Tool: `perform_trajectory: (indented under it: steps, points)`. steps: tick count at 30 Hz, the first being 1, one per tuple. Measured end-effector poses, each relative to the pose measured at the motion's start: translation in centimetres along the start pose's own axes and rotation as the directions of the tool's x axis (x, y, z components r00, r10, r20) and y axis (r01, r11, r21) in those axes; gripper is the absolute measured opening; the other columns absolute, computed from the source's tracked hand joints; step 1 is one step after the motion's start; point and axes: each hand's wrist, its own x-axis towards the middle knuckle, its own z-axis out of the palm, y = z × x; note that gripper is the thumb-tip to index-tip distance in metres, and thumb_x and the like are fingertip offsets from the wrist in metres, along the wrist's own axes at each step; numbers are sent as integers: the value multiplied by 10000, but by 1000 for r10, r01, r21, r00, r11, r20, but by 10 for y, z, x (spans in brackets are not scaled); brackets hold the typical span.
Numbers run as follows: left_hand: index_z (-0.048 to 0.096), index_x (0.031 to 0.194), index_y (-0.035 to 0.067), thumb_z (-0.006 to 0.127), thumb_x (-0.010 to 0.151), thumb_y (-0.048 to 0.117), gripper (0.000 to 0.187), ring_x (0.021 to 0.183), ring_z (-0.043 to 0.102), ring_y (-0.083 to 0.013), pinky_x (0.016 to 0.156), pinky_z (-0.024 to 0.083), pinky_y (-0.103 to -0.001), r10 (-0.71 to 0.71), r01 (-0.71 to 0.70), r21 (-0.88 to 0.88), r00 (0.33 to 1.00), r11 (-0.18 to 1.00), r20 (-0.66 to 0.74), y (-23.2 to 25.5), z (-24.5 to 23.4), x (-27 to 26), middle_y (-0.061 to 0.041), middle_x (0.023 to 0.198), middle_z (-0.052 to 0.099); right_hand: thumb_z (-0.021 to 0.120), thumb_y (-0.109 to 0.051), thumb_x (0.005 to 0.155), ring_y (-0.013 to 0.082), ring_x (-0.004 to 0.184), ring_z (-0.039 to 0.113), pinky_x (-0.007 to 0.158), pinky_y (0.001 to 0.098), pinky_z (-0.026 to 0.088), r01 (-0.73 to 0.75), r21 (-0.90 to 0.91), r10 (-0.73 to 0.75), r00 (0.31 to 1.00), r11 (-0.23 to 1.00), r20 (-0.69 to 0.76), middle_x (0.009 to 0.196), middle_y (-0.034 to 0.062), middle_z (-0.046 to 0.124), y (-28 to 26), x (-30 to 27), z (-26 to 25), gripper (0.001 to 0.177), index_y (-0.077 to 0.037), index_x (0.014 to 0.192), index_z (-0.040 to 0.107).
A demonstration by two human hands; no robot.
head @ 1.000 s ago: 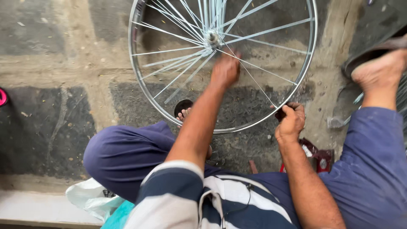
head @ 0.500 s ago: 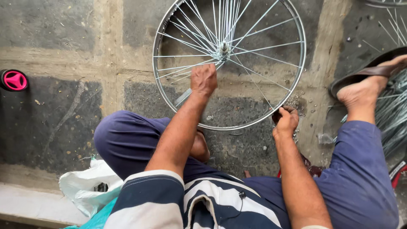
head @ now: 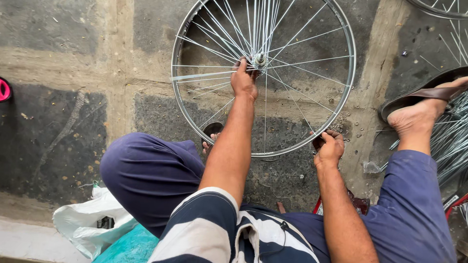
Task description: The person sits on the floor and installs spokes into a bicycle wheel rim, securing them with nuts. They repeatedly pick up spokes and nuts, thread the spokes through the rim, and tighten the nuts by hand.
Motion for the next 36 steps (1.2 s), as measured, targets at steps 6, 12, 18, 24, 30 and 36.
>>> perform_trajectory:
  steps: [6,12,18,24,30,36]
  points:
    - [678,1026,24,618,1022,197,183,861,682,-197,778,583,-349,124,-104,134,981,986,-152,7,-4,-18,-117,1023,711,545,48,930,312,819,733,736,435,663,16,-2,-16,1000,1000,14,977,128,666,8,5,-5,154,-52,1047,536]
    - [686,1027,-18,673,910,209,256,825,673,-248,757,560,-455,398,-223,514,879,829,-261,32,-53,-12,-163,971,717,549,66,916,300,786,727,746,462,673,40,24,-42,994,999,98,958,136,669,12,8,-2,162,-49,1027,528]
    - [676,1117,-5,698,774,218,409,902,655,-424,755,532,-526,681,-165,983,711,-85,179,82,-104,-42,-265,1022,636,574,48,921,303,765,742,712,417,656,43,19,-45,992,999,117,917,125,681,3,9,6,158,-61,1024,527]
    - [774,820,122,616,858,252,209,884,720,-313,750,533,-484,252,-241,673,798,-699,547,58,-116,-119,-143,935,742,579,65,905,305,759,733,706,413,650,73,23,-76,989,997,129,920,134,684,15,20,0,180,-60,1025,531]
    - [635,1069,55,668,982,347,307,1003,723,-316,892,529,-458,-438,264,455,835,850,334,-32,-122,-159,-150,1050,718,578,61,904,291,764,715,708,404,634,70,29,-73,985,997,154,920,133,672,20,20,2,160,-46,1018,547]
    - [634,1033,48,677,1006,293,250,903,678,-249,773,531,-395,-334,-516,835,766,188,549,-72,-149,-168,-123,964,700,663,20,968,226,839,697,761,371,608,200,-72,-189,972,977,136,972,98,673,0,7,5,136,-31,1064,582]
